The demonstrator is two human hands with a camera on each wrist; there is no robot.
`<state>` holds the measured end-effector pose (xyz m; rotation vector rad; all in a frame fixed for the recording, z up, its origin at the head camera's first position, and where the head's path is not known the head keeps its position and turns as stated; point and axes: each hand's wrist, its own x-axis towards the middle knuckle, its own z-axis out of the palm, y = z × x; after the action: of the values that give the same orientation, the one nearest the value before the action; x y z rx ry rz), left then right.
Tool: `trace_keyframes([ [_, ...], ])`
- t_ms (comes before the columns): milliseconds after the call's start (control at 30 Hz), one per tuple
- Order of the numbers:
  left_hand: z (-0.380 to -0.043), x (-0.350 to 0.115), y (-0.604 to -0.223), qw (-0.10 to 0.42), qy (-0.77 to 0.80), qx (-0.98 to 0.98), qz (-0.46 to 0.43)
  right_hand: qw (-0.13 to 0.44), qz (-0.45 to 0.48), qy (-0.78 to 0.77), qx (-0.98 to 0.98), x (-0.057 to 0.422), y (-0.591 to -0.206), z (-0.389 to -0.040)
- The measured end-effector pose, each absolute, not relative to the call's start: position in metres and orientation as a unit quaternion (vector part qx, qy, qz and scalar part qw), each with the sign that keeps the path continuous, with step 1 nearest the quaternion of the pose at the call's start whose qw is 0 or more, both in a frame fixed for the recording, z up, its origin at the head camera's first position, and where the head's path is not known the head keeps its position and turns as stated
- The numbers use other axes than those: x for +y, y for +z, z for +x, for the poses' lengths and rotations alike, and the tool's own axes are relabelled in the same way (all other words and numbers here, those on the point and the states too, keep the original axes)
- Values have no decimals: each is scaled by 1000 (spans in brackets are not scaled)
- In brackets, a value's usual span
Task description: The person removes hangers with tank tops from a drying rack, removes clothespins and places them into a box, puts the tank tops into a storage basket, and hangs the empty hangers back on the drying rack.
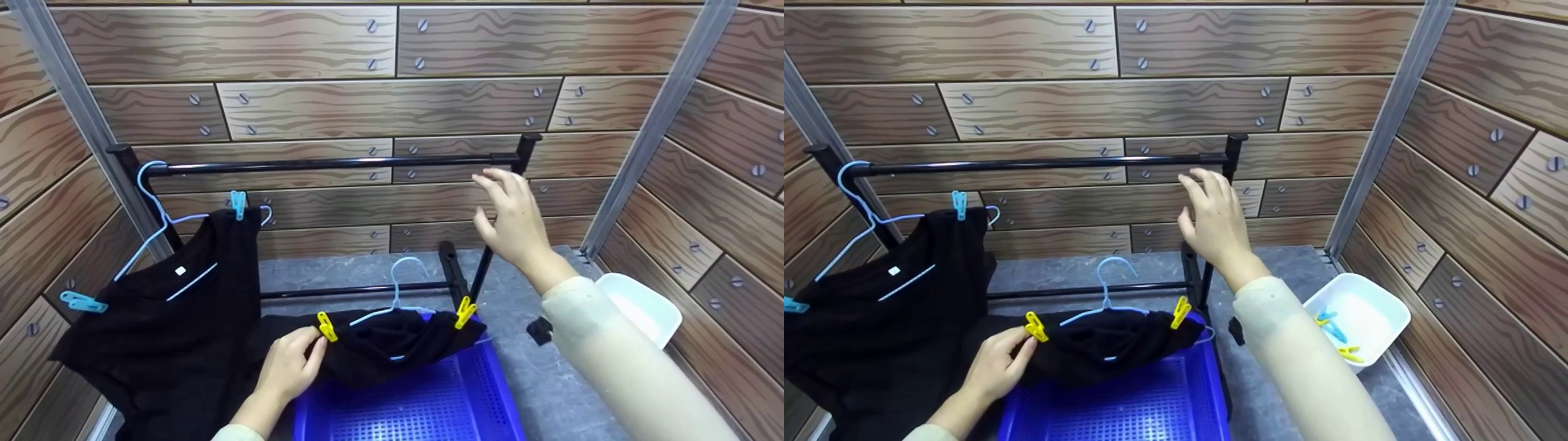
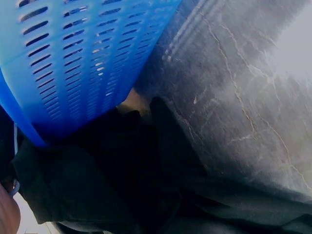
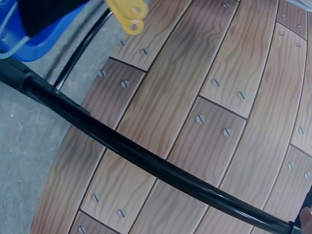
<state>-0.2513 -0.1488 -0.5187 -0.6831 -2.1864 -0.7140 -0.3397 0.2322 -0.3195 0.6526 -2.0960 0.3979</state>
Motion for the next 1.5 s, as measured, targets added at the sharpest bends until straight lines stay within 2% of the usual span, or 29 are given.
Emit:
trace_keyframes([
  [367, -253, -150, -516, 371, -277, -846, -266, 390, 263, 190, -862, 237, -348, -323],
  [1133, -252, -146, -518, 394, -265, -843, -254, 265, 275, 197, -903, 239, -433, -293],
  [1500, -253, -145, -520, 402, -265, -839, -255, 214, 270, 236, -909, 244, -457, -284],
])
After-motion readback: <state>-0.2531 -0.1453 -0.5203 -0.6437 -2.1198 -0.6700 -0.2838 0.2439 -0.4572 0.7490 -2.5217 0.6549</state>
